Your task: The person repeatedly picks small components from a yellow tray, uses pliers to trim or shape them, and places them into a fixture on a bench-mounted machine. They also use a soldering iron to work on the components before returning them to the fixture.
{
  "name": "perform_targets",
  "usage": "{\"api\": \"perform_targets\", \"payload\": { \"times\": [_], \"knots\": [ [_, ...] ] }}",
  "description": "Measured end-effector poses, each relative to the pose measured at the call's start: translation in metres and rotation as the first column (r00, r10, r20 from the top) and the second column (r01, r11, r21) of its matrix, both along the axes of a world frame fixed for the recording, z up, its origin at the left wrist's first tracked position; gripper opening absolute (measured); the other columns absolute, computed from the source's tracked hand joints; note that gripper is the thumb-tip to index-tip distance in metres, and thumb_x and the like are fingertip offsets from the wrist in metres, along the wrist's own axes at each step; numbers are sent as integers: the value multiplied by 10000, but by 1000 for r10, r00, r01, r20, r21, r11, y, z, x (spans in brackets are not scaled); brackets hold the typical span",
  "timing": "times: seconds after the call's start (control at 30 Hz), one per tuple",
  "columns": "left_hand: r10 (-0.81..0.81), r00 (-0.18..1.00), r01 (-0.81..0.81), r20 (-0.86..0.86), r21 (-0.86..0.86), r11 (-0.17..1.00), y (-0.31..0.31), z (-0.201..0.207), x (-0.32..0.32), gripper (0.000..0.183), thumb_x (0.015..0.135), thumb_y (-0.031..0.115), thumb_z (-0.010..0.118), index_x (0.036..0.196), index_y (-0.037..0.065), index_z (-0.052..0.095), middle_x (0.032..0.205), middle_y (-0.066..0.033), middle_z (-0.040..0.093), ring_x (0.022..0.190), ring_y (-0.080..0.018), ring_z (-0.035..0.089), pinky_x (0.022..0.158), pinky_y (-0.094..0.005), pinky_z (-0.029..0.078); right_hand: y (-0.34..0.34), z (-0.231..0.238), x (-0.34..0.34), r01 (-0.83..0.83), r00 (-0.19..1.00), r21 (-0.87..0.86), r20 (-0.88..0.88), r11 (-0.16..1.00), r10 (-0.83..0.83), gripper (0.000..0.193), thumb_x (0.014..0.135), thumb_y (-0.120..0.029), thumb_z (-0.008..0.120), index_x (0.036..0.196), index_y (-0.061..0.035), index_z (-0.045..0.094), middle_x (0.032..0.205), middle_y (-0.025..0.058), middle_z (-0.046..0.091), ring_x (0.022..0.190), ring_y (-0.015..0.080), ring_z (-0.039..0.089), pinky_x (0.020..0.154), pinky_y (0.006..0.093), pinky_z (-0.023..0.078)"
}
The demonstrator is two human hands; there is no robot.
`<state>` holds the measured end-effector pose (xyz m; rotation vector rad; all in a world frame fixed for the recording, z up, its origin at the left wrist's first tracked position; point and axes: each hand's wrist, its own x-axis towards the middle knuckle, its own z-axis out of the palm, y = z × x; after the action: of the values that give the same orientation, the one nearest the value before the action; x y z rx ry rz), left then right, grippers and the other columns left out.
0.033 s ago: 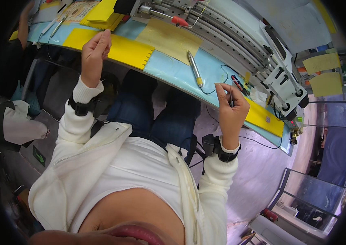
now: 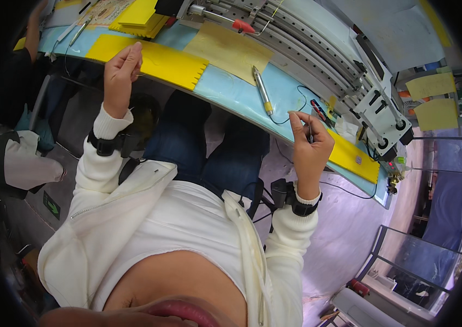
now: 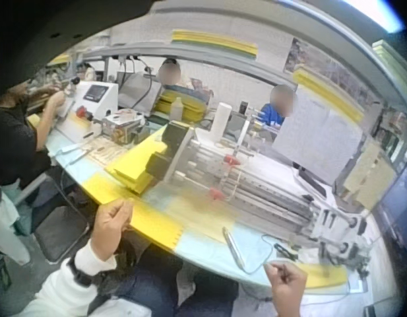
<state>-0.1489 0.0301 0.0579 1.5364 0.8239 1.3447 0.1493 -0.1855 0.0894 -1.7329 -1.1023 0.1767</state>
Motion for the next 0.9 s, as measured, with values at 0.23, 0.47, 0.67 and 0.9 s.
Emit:
{"api": "perform_targets", "payload": {
  "times": [0.23, 0.47, 0.67, 0.9],
  "knots": [
    [253, 677, -311, -692, 43, 949, 5, -41, -104, 446, 992, 408, 593, 815, 6, 671, 717, -101, 650, 662, -187, 601, 626, -330, 449, -4, -11, 0, -41, 999, -6, -25, 999, 41, 149, 893, -143, 772, 927, -2, 738, 660, -76, 443, 617, 33, 337, 567, 214, 243],
    [459, 647, -373, -608, 273, 887, 8, -47, -119, 242, 913, 249, 691, 1030, 45, 751, 879, -117, 756, 891, -229, 740, 815, -320, 564, -1, -18, -9, -65, 998, -10, -26, 998, 64, 158, 895, -155, 773, 929, -4, 740, 663, -73, 452, 617, 34, 340, 572, 215, 245],
    [312, 885, -228, -345, 263, 937, 2, -14, -51, 212, 876, 141, 749, 1059, 35, 739, 921, -95, 754, 837, -187, 729, 775, -263, 566, -1, -16, -13, -98, 993, -57, -73, 994, 94, 191, 955, -190, 710, 1001, -11, 759, 719, -87, 537, 616, 15, 350, 559, 202, 215],
    [53, 957, 30, -287, 279, 960, -16, 6, 48, 155, 899, 154, 717, 982, 24, 727, 913, -111, 736, 806, -222, 709, 712, -283, 566, 29, -34, -6, -234, 960, -153, -194, 960, 203, 323, 1032, -282, 593, 1051, 9, 733, 640, -54, 432, 621, 44, 372, 566, 226, 276]
  ]
}}
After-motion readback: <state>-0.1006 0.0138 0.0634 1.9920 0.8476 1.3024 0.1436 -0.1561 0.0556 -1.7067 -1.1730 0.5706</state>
